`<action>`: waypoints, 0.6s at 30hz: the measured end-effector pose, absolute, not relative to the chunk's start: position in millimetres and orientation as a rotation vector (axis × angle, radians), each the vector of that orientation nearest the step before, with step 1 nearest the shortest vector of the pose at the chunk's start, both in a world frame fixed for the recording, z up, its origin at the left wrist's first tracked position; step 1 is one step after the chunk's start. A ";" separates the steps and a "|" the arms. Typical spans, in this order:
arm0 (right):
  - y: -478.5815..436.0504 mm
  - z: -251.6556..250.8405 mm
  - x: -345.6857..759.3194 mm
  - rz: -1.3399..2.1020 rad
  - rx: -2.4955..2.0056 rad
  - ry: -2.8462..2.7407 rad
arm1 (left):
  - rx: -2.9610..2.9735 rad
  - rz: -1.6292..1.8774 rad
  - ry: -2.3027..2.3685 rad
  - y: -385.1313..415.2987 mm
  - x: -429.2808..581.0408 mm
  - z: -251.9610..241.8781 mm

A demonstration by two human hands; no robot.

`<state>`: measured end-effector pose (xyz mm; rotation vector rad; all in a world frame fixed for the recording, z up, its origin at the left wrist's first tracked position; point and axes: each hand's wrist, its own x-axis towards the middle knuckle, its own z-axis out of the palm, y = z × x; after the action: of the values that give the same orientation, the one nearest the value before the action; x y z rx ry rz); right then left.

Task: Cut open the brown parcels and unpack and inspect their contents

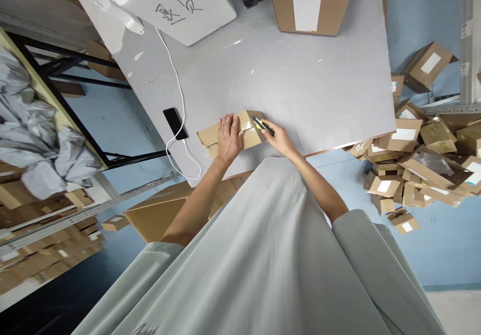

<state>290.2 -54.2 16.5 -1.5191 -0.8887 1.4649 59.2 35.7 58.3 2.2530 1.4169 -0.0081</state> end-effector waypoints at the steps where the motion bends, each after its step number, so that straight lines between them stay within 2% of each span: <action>1: -53.7 16.0 290.5 1.461 -1.525 -0.884 | 2.250 0.002 1.412 35.8 58.7 57.3; 18: -39.0 47.0 318.7 1.454 -1.572 -1.273 | 2.194 0.175 1.369 38.7 56.2 49.0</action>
<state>318.7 -39.0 47.0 -1.5716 -1.2732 1.4545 56.2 38.7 49.0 2.1938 1.3693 0.1748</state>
